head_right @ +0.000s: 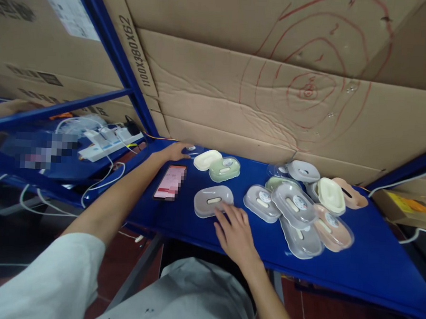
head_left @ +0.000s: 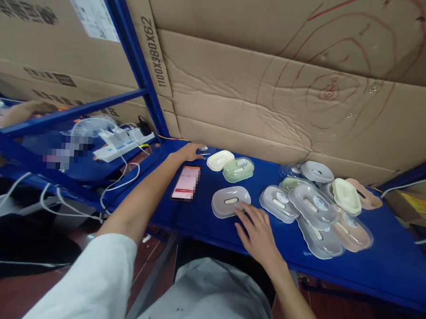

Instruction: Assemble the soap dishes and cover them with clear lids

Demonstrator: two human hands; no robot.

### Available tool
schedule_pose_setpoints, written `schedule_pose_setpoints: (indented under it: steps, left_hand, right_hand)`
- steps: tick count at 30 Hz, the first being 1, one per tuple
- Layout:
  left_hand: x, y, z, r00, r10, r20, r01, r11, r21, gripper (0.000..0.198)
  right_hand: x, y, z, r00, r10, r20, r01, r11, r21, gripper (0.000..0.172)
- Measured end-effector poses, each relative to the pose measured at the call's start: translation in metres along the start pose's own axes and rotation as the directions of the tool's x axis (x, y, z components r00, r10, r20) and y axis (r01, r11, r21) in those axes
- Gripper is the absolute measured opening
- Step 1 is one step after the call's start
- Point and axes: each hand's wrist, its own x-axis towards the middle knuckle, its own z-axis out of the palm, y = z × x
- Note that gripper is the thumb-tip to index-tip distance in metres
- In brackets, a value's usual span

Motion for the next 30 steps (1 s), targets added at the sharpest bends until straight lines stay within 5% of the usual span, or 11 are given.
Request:
schedule_pose_setpoints:
  steps: [5, 9, 11, 15, 19, 30]
  left_hand:
    - [-0.024, 0.015, -0.012, 0.993, 0.011, -0.119, -0.015, 0.999, -0.031, 0.035]
    - [-0.098, 0.066, -0.005, 0.96, 0.071, -0.269, -0.091, 0.994, -0.063, 0.038]
    - [-0.143, 0.1, 0.009, 0.891, 0.185, -0.415, -0.233, 0.97, -0.068, 0.038]
    - [-0.204, 0.155, 0.043, 0.839, 0.301, -0.454, -0.325, 0.945, 0.027, 0.035]
    - [-0.211, 0.173, 0.06, 0.864, 0.283, -0.417, -0.3, 0.954, 0.026, 0.036]
    - [-0.216, 0.157, 0.087, 0.855, 0.189, -0.482, -0.252, 0.965, -0.069, 0.05]
  right_hand:
    - [-0.001, 0.006, 0.009, 0.986, 0.165, -0.015, -0.165, 0.986, -0.004, 0.05]
    - [0.0, 0.004, 0.008, 0.981, 0.192, -0.033, -0.191, 0.981, 0.033, 0.059]
    - [0.001, 0.003, 0.006, 0.977, 0.202, -0.074, -0.198, 0.978, 0.061, 0.067]
    - [0.001, 0.006, 0.006, 0.981, 0.183, -0.06, -0.176, 0.978, 0.111, 0.075]
    - [0.0, 0.009, 0.01, 0.99, 0.141, 0.004, -0.14, 0.983, 0.117, 0.074]
    - [0.001, 0.009, 0.011, 0.989, 0.144, 0.017, -0.145, 0.981, 0.127, 0.073]
